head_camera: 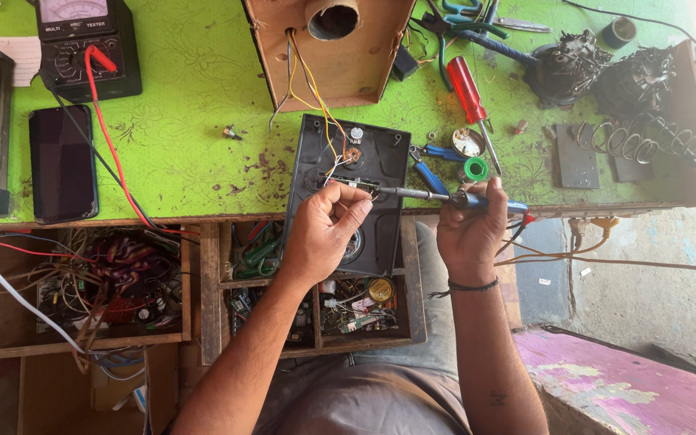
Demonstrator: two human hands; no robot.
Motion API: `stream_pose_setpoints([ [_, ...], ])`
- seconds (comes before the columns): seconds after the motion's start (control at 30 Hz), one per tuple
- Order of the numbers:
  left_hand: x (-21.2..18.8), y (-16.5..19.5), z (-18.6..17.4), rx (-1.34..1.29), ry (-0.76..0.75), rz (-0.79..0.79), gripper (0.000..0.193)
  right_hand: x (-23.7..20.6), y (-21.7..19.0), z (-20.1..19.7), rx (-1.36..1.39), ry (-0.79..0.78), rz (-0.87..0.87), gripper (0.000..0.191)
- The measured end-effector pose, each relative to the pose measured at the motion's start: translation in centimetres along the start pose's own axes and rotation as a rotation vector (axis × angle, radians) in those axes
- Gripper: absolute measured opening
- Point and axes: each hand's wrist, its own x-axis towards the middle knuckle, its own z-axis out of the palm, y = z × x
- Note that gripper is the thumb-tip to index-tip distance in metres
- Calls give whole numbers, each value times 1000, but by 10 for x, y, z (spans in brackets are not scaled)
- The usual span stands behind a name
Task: The person solders wires onto a small circuit board mounted inside a black speaker panel using a soldering iron, then flips the panel over and works on it with a long screwdriver. They pick up a small electronic component from the parts drawer, handle and position it, and finally bring the soldering iron to the component.
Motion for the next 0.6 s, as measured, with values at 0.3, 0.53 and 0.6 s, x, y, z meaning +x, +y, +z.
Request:
stream_pose_setpoints([
  [0.3, 2, 4, 0, 44, -10, -8, 14, 0, 0, 0, -9, -12, 5, 27],
  [0.53, 2, 5, 1, 41, -16, -9, 14, 1, -1, -2, -2, -7, 20, 28],
  [0.6, 2, 5, 2, 48, -16, -18, 14, 1, -1, -2, -5, -12, 10, 28],
])
